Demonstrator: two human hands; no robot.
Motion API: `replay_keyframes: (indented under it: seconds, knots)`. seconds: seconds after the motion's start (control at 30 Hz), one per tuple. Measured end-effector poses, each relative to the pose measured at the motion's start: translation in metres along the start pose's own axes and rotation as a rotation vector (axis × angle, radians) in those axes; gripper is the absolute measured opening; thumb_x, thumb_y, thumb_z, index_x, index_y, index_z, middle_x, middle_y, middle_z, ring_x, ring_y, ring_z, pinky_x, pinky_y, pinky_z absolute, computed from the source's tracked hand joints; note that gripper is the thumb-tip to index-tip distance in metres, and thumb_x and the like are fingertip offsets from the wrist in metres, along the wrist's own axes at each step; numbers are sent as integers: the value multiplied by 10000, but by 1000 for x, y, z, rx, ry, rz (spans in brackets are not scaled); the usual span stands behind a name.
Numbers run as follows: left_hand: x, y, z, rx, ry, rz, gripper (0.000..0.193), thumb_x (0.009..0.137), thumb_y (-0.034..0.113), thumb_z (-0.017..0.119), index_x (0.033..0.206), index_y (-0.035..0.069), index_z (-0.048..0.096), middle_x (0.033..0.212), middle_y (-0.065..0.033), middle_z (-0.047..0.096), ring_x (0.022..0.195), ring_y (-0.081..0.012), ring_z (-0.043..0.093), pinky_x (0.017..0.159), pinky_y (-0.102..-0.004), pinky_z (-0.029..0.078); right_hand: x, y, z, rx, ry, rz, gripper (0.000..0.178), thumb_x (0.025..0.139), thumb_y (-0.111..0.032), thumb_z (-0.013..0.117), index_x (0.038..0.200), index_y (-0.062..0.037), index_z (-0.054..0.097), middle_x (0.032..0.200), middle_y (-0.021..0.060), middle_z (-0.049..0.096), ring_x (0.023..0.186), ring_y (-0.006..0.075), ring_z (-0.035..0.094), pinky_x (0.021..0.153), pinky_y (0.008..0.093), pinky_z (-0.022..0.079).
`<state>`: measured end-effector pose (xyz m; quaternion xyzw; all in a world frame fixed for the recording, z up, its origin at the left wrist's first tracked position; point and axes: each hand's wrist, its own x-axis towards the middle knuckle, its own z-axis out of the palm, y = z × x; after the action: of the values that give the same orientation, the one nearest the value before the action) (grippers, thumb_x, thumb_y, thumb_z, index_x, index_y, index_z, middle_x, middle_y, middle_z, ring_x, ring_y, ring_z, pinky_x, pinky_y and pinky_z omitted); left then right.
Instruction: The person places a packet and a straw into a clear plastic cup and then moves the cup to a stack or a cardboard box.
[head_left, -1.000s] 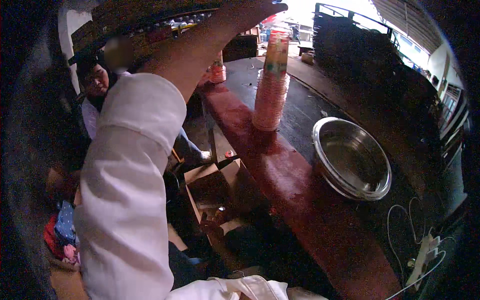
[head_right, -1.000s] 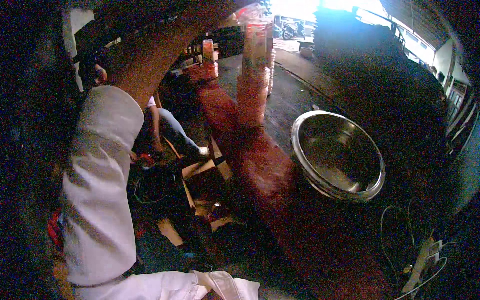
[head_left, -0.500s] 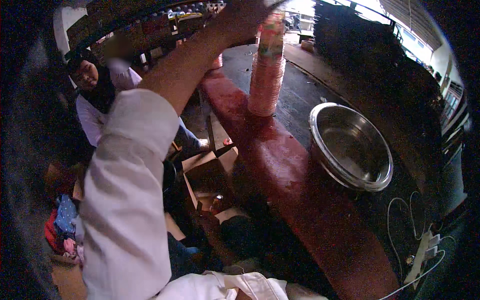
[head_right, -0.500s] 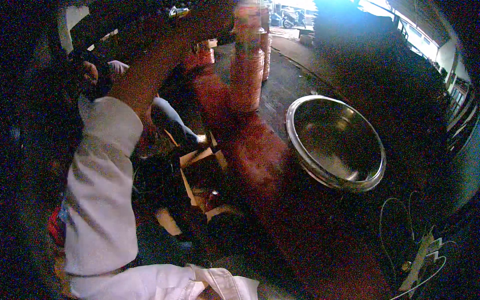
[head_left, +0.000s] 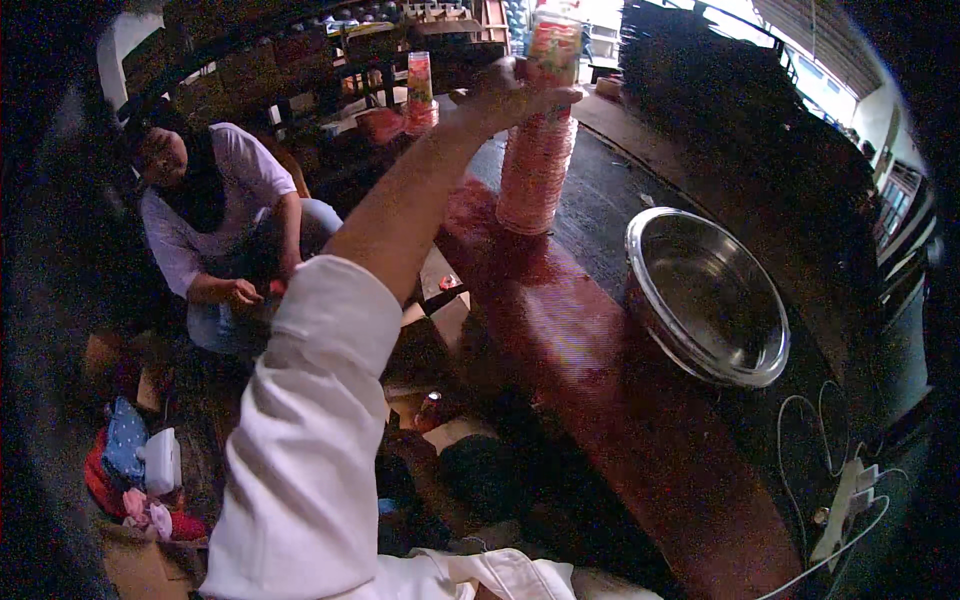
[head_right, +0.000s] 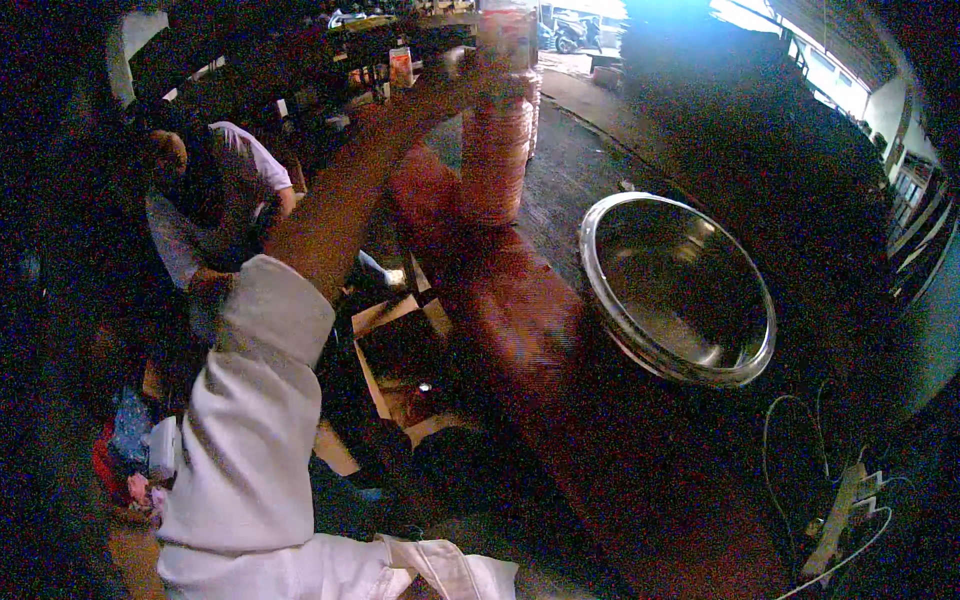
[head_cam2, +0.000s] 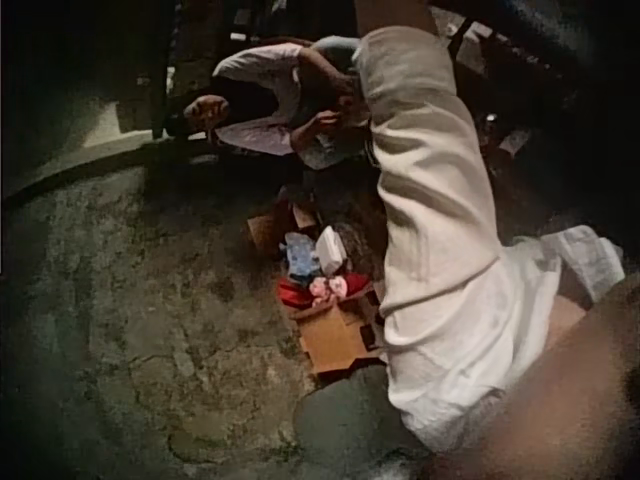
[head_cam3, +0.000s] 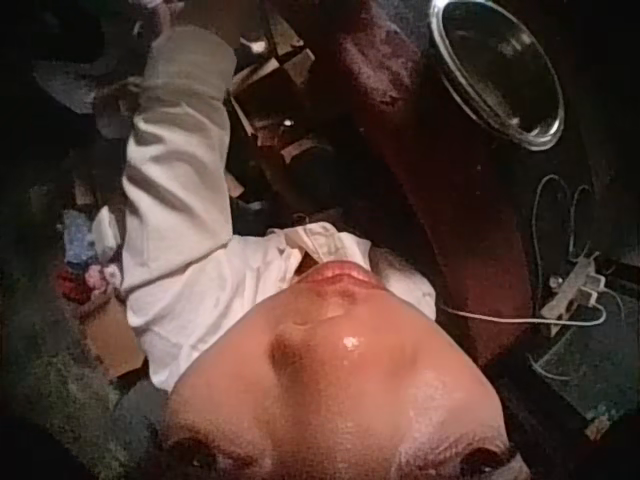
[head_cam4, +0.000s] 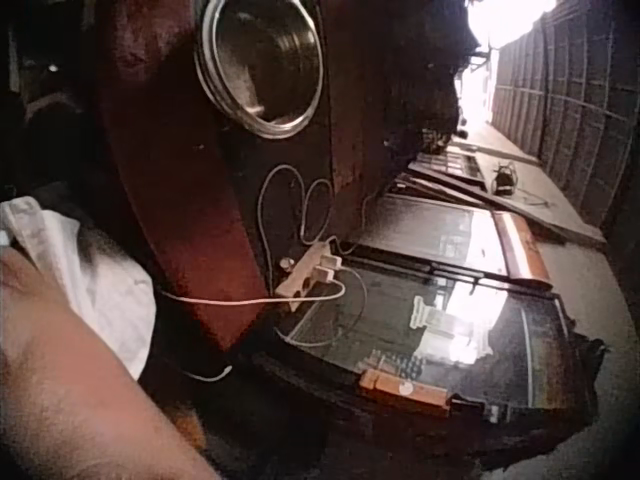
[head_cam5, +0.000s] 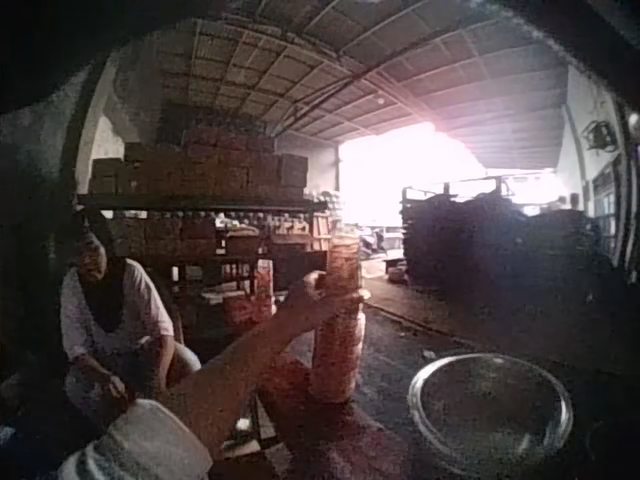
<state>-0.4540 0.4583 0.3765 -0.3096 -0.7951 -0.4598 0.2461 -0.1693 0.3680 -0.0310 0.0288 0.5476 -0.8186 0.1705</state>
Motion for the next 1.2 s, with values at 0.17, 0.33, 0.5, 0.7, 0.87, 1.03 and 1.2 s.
replay_keyframes:
  seconds: [0.17, 0.33, 0.5, 0.7, 0.87, 1.03, 1.2]
  knots:
    - [-6, -24, 2, 114, -139, -36, 896, 501, 648, 738, 1085, 1, 530, 1066, -188, 594, 1019, -300, 577, 911, -377, 435, 0, 0, 5, -3, -8, -1, 159, 786, -29, 616, 944, -23, 630, 946, 81, 627, 891, 178, 590, 793, 308, 466]
    - [-26, -28, 13, 35, -10, -21, 871, 507, 626, 739, 1079, 4, 525, 1048, -183, 599, 1013, -315, 578, 919, -376, 427, 1, -1, 6, -10, -1, -3, 158, 784, -24, 613, 941, -22, 630, 942, 81, 628, 889, 181, 591, 793, 310, 466]
    - [-29, -18, 18, 68, -2, -99, 847, 543, 614, 730, 1097, 10, 514, 1056, -179, 593, 1037, -317, 563, 935, -375, 411, 0, -1, 6, -22, 10, -6, 157, 781, -19, 611, 937, -22, 631, 938, 82, 628, 887, 183, 592, 792, 312, 466]
    - [-27, -30, 27, -373, -27, 63, 954, 565, 659, 700, 1186, -18, 441, 1145, -205, 542, 1118, -313, 505, 980, -368, 365, 1, 1, 3, -29, 15, -14, 157, 779, -13, 607, 933, -21, 631, 933, 83, 629, 885, 186, 593, 792, 314, 466]
    - [-17, -91, 57, -511, 138, 12, 1048, 543, 652, 726, 1208, -79, 378, 1151, -247, 530, 1116, -315, 512, 973, -369, 380, -1, 1, 25, -17, -19, -25, 156, 776, -8, 605, 930, -21, 631, 929, 84, 629, 883, 188, 594, 791, 316, 465]
    - [-54, -60, 50, -26, -55, -71, 985, 544, 593, 765, 1156, -91, 407, 1068, -236, 574, 1019, -318, 574, 897, -372, 448, -1, 0, 10, -55, 39, -55, 156, 774, -3, 602, 927, -21, 631, 925, 84, 629, 882, 190, 595, 791, 318, 465]
    - [-75, -53, -7, -232, 81, -44, 729, 640, 510, 742, 1081, -20, 507, 998, -160, 612, 907, -262, 613, 802, -358, 482, -9, -27, 14, -134, 95, -217, 156, 772, 2, 600, 923, -20, 632, 921, 85, 630, 880, 193, 596, 791, 320, 465]
